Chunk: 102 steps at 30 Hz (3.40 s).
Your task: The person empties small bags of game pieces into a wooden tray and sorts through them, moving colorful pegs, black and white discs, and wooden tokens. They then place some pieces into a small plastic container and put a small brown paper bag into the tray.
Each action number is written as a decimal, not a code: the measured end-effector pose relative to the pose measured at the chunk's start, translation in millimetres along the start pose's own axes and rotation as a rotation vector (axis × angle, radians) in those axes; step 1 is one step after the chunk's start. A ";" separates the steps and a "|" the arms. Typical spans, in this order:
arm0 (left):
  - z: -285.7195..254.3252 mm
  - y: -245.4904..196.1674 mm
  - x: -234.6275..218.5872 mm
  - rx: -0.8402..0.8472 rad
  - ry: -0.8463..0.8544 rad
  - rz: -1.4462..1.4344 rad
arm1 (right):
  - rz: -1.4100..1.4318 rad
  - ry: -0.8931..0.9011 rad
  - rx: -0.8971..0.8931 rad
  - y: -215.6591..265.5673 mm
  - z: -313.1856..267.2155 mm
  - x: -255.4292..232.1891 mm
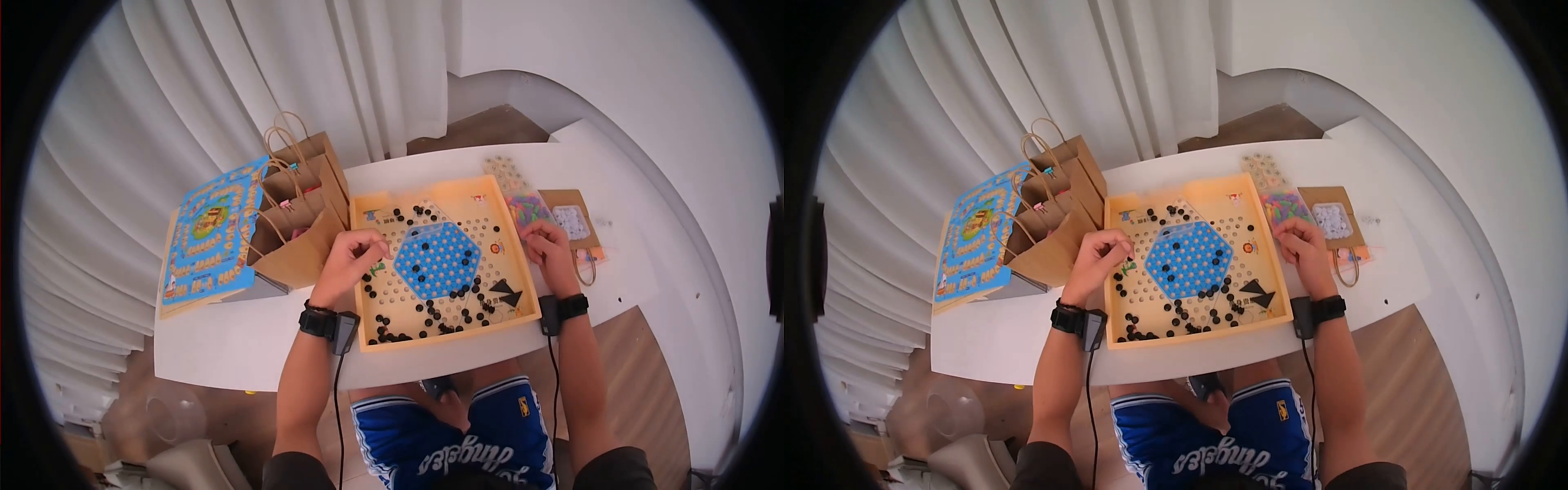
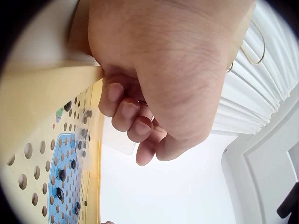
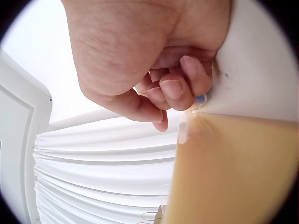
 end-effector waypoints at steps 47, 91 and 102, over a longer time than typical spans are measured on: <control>-0.3 -1.1 0.7 0.002 0.008 0.011 | 0.082 -0.036 0.017 -3.8 5.4 -3.4; -0.3 2.6 1.9 0.013 -0.016 -0.056 | 0.084 -0.002 -0.005 -3.1 4.9 -1.9; -1.7 4.6 -0.6 -0.001 -0.019 -0.028 | 0.044 -0.019 0.005 -2.8 1.5 2.4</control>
Point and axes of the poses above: each hand's wrist, its own z-axis towards the middle knuckle, its own x-axis out of the palm, y = z × x, the point moved 3 cm from there along z, towards the middle knuckle, and after that the axes turned 15 degrees about x, right-handed, at the moved point
